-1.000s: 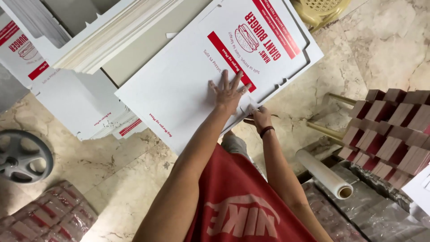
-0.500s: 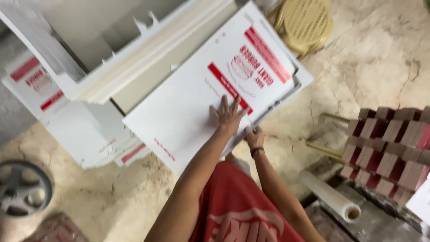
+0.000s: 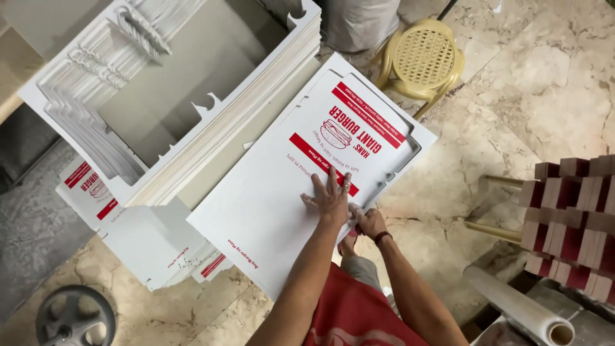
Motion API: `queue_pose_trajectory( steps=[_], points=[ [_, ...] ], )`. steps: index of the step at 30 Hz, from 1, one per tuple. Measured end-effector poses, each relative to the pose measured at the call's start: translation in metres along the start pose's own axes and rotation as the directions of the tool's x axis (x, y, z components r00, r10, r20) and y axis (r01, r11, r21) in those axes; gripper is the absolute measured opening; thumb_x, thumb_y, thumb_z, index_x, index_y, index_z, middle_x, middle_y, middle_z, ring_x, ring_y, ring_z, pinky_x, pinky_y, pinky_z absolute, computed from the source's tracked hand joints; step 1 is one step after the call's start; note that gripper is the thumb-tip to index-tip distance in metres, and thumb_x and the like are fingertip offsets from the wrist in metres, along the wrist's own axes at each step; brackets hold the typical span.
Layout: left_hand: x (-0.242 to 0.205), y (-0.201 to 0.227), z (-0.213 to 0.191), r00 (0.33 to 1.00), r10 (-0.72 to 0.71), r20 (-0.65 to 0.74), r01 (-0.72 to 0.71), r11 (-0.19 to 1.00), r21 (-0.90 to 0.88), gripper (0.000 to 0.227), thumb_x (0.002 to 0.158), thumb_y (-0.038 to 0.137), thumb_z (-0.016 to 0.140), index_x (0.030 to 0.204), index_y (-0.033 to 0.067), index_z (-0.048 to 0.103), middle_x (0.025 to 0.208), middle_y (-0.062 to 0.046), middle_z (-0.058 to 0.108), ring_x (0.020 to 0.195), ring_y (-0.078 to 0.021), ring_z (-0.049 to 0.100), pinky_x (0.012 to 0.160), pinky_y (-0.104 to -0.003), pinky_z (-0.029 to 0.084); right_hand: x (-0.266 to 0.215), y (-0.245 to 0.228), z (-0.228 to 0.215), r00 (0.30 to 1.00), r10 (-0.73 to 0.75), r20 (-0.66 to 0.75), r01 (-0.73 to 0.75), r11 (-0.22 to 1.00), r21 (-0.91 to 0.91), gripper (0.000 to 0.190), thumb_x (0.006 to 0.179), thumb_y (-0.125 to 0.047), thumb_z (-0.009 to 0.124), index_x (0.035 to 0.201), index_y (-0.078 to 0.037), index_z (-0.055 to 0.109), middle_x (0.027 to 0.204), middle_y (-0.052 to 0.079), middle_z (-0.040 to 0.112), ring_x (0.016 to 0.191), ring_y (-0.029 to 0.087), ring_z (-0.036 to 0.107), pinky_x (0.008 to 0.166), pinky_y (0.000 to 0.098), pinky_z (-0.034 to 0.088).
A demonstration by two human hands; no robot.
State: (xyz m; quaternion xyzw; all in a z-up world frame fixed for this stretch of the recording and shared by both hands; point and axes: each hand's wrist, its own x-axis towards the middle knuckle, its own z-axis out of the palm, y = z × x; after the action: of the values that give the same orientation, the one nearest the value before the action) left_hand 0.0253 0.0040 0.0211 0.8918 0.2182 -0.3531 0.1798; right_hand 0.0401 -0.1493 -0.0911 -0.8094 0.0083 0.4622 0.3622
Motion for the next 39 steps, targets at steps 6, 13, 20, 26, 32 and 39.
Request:
queue_pose_trajectory(
  steps=[6, 13, 20, 26, 32, 39],
  points=[
    [0.011, -0.002, 0.002, 1.0, -0.029, 0.006, 0.029, 1.0, -0.004, 0.103, 0.09, 0.014, 0.072, 0.165, 0.0379, 0.005, 0.173, -0.012, -0.014, 0.151, -0.0576, -0.008, 0.094, -0.095, 0.016, -0.009, -0.017, -0.01, 0.999, -0.049, -0.025, 0.044, 0.985, -0.165, 0.069, 0.091, -0.057, 0.05, 0.053, -0.004, 0.073, 0.052, 0.016, 0.065, 0.061, 0.034, 0.068, 0.067, 0.0436, 0.054],
    [-0.005, -0.002, -0.008, 1.0, -0.022, 0.016, 0.023, 0.998, -0.058, 0.099, 0.092, 0.008, 0.068, 0.164, 0.04, 0.008, 0.172, -0.012, -0.015, 0.151, -0.057, -0.008, 0.098, -0.093, 0.014, -0.006, -0.001, -0.008, 0.995, 0.037, 0.097, -0.056, 0.978, 0.203, 0.074, 0.094, -0.054, 0.062, 0.048, 0.004, 0.066, 0.039, 0.02, 0.058, 0.034, 0.028, 0.057, 0.041, 0.0345, 0.047],
    [-0.008, 0.002, -0.009, 0.998, -0.061, 0.026, 0.062, 0.997, -0.042, 0.1, 0.093, 0.004, 0.066, 0.164, 0.0415, 0.005, 0.172, -0.011, -0.018, 0.152, -0.0567, -0.009, 0.097, -0.093, 0.008, -0.017, -0.016, -0.006, 0.995, -0.098, -0.029, 0.09, 0.978, -0.188, 0.071, 0.092, -0.056, 0.06, 0.045, -0.004, 0.07, 0.036, 0.013, 0.055, 0.045, 0.027, 0.064, 0.061, 0.0378, 0.052],
    [-0.003, -0.001, -0.007, 0.999, -0.054, -0.009, 0.054, 0.998, -0.023, 0.102, 0.09, 0.008, 0.071, 0.162, 0.0451, 0.009, 0.173, -0.011, -0.013, 0.152, -0.057, -0.007, 0.095, -0.095, 0.013, -0.037, -0.045, -0.012, 0.995, -0.099, 0.009, 0.099, 0.994, -0.051, 0.075, 0.095, -0.053, 0.061, 0.039, -0.003, 0.066, 0.04, 0.014, 0.062, 0.047, 0.028, 0.066, 0.063, 0.0375, 0.054],
    [-0.003, -0.011, 0.008, 0.999, 0.001, 0.034, 0.001, 0.999, -0.052, 0.093, 0.094, 0.011, 0.07, 0.164, 0.0383, 0.016, 0.174, -0.01, -0.012, 0.153, -0.0559, -0.005, 0.096, -0.094, 0.015, -0.014, 0.0, -0.006, 0.999, -0.014, 0.042, 0.016, 0.998, -0.054, 0.071, 0.093, -0.056, 0.061, 0.052, 0.001, 0.072, 0.043, 0.017, 0.062, 0.038, 0.026, 0.062, 0.051, 0.0363, 0.051],
    [-0.034, -0.03, 0.038, 0.996, -0.062, -0.059, 0.051, 0.983, -0.174, 0.096, 0.089, 0.003, 0.068, 0.163, 0.039, 0.018, 0.173, -0.009, -0.011, 0.152, -0.055, -0.009, 0.102, -0.078, 0.041, -0.046, -0.066, -0.005, 0.998, 0.051, 0.021, -0.037, 0.901, -0.432, 0.054, 0.09, -0.048, 0.059, 0.069, 0.0, 0.073, 0.048, 0.012, 0.066, 0.051, 0.028, 0.071, 0.055, 0.041, 0.056]
  ],
)
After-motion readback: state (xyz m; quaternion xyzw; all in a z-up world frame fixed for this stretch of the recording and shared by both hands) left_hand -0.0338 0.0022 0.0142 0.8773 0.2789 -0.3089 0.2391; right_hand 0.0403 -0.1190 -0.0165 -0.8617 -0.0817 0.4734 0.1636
